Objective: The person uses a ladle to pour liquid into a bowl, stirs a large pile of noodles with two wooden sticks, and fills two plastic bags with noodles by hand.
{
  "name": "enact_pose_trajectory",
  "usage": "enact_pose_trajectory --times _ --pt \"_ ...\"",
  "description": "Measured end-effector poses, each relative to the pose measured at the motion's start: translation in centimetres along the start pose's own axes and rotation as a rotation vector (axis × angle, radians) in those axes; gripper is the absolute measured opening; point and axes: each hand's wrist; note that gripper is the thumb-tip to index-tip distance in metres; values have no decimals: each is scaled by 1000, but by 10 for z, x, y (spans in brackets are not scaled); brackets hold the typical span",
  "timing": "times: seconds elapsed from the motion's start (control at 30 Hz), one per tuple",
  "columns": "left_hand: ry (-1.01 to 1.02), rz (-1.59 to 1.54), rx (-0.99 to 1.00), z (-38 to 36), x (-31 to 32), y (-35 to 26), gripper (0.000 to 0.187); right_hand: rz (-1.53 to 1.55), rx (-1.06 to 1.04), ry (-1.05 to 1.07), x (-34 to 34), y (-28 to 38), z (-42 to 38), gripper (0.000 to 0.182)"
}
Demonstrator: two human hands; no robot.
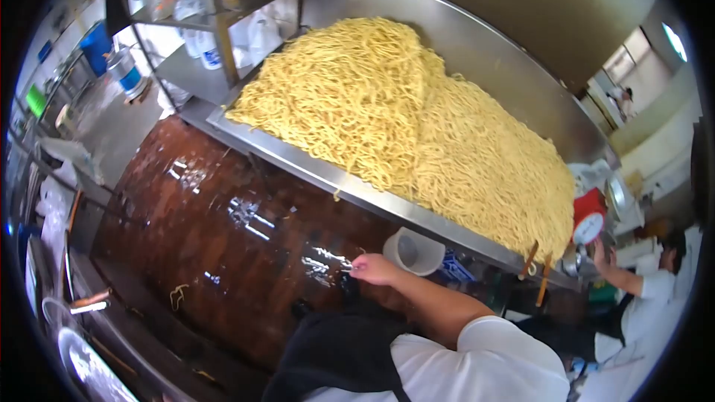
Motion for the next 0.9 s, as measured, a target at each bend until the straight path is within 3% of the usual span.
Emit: enact_pose_trajectory --times 0.03,0.1,0.17,0.2,0.27,0.3,0.33,0.37,0.4,0.43,0.47,0.5,0.53,0.57,0.63,0.67,0.7,0.73,0.77,0.83,0.87,0.9 --pt "131 -918 -187 32 101 -32 38 56 36 -103 -13 -10 -17 35" --pt "539 -949 55 26 77 -188 38 43 106 -357 -59 15 -73 33" --pt "951 -1016 241 -9 27 -334 34 -16 21 -655 -101 -8 -117 30" --pt "1279 -1099 236 -27 12 -391 38 3 109 -796 -124 -19 -141 29" --pt "1395 -1036 350 -72 -27 -490 50 150 305 -981 -174 -16 -193 26" --pt "1433 -1102 382 -92 -5 -529 59 12 265 -1187 -193 -32 -215 24" --pt "1508 -1129 373 -106 -3 -567 63 58 105 -1303 -214 -74 -239 25" --pt "1580 -1159 360 -119 -11 -602 66 -19 221 -1408 -233 -113 -265 28" --pt "1530 -1127 255 -134 -30 -634 52 -33 298 -1408 -249 -130 -294 37" --pt "1472 -1097 149 -145 -45 -657 38 -196 552 -1486 -261 -141 -312 45" --pt "1455 -1095 143 -150 -38 -675 38 -119 360 -1547 -268 -206 -341 54" --pt "1584 -1093 127 -156 -19 -696 33 -124 704 -1379 -275 -181 -356 62" --pt "1714 -1085 105 -161 -5 -710 27 1 828 -1398 -278 -190 -370 69" --pt "1697 -1079 89 -166 1 -718 27 -169 1025 -1460 -275 -234 -381 71" --pt "1916 -1097 25 -172 8 -719 21 15 1157 -1304 -285 -284 -409 73" --pt "1737 -986 57 -178 -12 -715 15 72 1004 -1346 -282 -303 -415 71" --pt "1708 -991 24 -177 -32 -710 15 141 1061 -1294 -288 -304 -415 67" --pt "1659 -829 158 -174 -51 -706 15 132 1058 -1279 -293 -319 -415 67" --pt "1604 -661 291 -168 -64 -704 16 155 767 -1418 -289 -433 -438 40" --pt "1339 -613 609 -149 -84 -708 28 557 809 -1416 -298 -360 -416 28" --pt "1160 -600 816 -138 -99 -718 33 566 806 -1411 -292 -348 -410 28" --pt "774 -608 964 -126 -95 -737 34 553 718 -1462 -287 -340 -408 30"
Point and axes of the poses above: each hand's wrist, its own z-axis towards the middle knuckle, its own x-axis out of the palm, y = z × x, and after that the axes turned 12 degrees about z, right-handed
